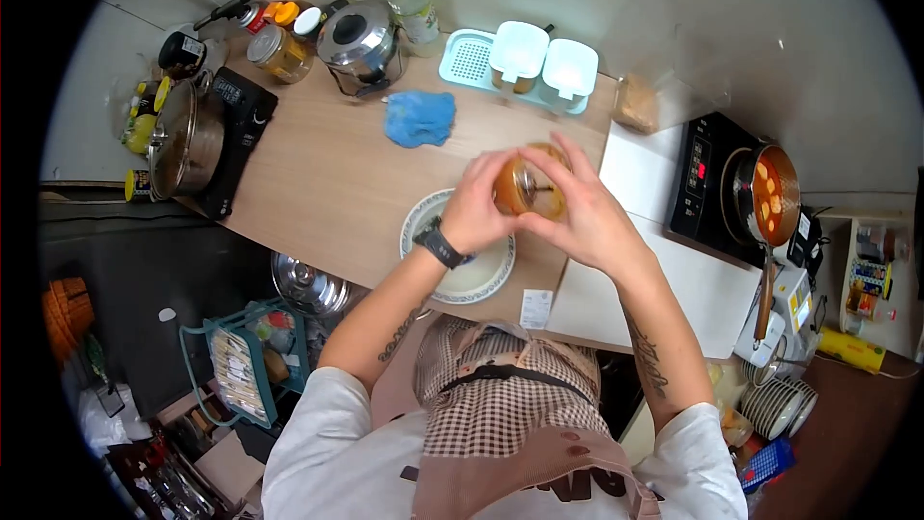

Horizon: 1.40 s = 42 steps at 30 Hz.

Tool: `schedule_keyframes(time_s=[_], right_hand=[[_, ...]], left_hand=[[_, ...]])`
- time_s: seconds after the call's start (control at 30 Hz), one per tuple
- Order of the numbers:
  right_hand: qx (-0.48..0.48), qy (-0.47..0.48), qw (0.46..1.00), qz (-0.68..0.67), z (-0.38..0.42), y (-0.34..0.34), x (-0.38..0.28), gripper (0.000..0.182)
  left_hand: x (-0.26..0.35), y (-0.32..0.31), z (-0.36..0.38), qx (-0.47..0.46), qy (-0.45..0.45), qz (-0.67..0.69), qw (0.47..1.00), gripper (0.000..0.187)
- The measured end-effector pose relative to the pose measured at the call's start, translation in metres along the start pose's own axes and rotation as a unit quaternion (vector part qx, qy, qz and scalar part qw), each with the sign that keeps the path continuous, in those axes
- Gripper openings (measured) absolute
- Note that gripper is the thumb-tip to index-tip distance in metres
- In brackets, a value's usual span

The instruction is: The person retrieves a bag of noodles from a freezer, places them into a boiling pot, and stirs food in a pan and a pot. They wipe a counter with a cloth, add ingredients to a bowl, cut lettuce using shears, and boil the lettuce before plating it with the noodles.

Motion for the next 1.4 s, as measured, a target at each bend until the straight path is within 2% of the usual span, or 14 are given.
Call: schedule_keyframes(time_s=[0.07, 0.13, 0.2, 0.27, 0.43, 0.6, 0.7, 0.8, 0.93, 1.07, 1.13, 1.2, 1.33, 1.4], right_hand=[[0.103, 0.03, 0.992, 0.06, -0.021, 0.008, -0.017, 0.075], [0.113, 0.018, 0.993, 0.031, -0.017, 0.013, -0.017, 0.08], [0.09, -0.005, 0.995, 0.031, -0.005, 0.003, -0.01, 0.079], [0.051, -0.019, 0.997, 0.045, 0.003, -0.026, -0.001, 0.07], [-0.011, 0.006, 0.999, 0.053, -0.032, -0.098, 0.005, 0.048], [0.007, 0.018, 0.992, 0.126, -0.149, -0.155, 0.003, 0.024], [-0.089, 0.026, 0.979, 0.183, -0.204, -0.191, 0.007, 0.018], [-0.075, 0.042, 0.982, 0.171, -0.219, -0.219, 0.019, 0.017], [-0.107, 0.016, 0.981, 0.163, -0.204, -0.206, 0.02, 0.025], [-0.067, -0.013, 0.994, 0.089, -0.152, -0.18, 0.021, 0.038], [-0.033, -0.017, 0.999, 0.022, -0.117, -0.14, 0.007, 0.042], [0.006, -0.041, 0.999, 0.013, -0.072, -0.121, 0.013, 0.044], [-0.058, -0.165, 0.984, -0.015, 0.028, -0.085, 0.03, 0.033], [-0.037, -0.168, 0.984, -0.04, 0.072, -0.073, 0.04, 0.029]], left_hand=[[-0.01, 0.025, -0.034, 0.064, -0.008, 0.11, 0.992, 0.079], [-0.029, 0.063, -0.07, 0.143, -0.048, -0.05, 0.987, 0.079], [-0.065, 0.082, -0.107, 0.233, -0.03, -0.065, 0.97, 0.079], [-0.096, 0.089, -0.146, 0.227, 0.056, 0.164, 0.958, 0.079], [-0.172, 0.08, -0.174, 0.217, 0.069, 0.019, 0.973, 0.097], [-0.091, 0.121, -0.047, 0.176, 0.093, 0.215, 0.956, 0.078], [-0.061, 0.139, 0.061, 0.2, 0.165, 0.204, 0.944, 0.069], [-0.057, 0.145, 0.152, 0.239, 0.247, 0.202, 0.917, 0.059], [-0.046, 0.139, 0.202, 0.269, 0.289, 0.146, 0.907, 0.047], [-0.015, 0.109, 0.105, 0.239, 0.181, 0.211, 0.931, 0.046], [-0.018, 0.088, 0.018, 0.157, 0.162, 0.372, 0.9, 0.051], [-0.054, 0.055, -0.058, 0.102, 0.244, 0.354, 0.897, 0.056], [-0.091, 0.01, -0.143, 0.093, 0.368, 0.265, 0.886, 0.062], [-0.086, 0.003, -0.15, 0.104, 0.331, 0.278, 0.896, 0.041]])
Point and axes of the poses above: each hand's wrist, its own z-axis away from the middle knuckle, its own y-axis out of the back of the hand, x = y × z, the point moved 1 cm from there along -z, towards the middle knuckle, and after that the axes turned 14 degrees about z, right-handed, at the moved point
